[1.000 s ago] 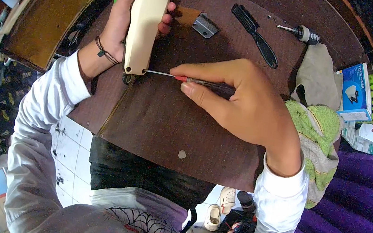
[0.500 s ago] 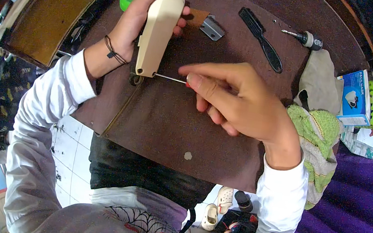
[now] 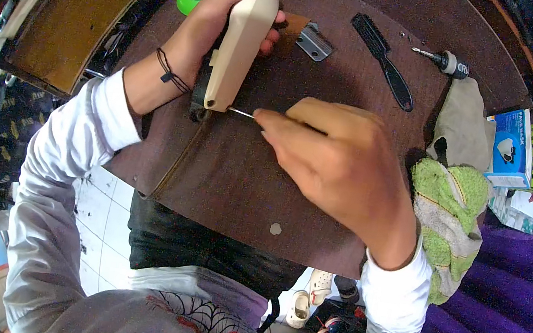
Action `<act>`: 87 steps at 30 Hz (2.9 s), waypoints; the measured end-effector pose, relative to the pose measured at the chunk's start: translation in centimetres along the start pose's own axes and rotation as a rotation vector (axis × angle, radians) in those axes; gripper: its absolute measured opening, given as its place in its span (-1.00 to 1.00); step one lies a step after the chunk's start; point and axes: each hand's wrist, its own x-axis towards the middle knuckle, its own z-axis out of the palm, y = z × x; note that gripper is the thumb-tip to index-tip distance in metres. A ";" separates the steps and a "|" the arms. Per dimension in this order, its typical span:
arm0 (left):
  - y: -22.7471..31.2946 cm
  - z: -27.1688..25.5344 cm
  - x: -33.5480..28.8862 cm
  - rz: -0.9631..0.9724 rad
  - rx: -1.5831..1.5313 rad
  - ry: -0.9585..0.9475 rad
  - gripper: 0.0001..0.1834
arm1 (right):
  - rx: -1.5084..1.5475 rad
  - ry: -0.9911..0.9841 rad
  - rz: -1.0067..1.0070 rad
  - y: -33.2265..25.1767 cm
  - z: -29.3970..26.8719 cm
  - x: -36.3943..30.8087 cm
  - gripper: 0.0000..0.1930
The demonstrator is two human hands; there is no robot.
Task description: The person cleans a clipper blade using a piece of cloth and a brush, attaches the blade to the hair clipper, and tightens screws on the clipper using a small screwdriver.
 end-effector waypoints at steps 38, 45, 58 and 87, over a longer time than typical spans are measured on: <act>2.3 0.1 -2.4 -0.128 0.104 0.181 -0.36 | -0.644 -0.064 -0.008 -2.9 0.6 -1.4 -0.52; 2.2 -0.4 -1.2 -0.207 0.108 0.044 -0.39 | -0.650 0.092 -0.106 -2.5 1.4 -2.0 -0.57; 2.2 0.1 -1.7 -0.123 -0.161 0.087 -0.42 | 0.876 0.028 0.663 1.1 -2.6 -2.7 -0.73; 2.1 0.6 -0.8 -0.078 -0.299 0.017 -0.54 | -0.017 0.084 0.039 2.3 -1.8 -3.3 -0.76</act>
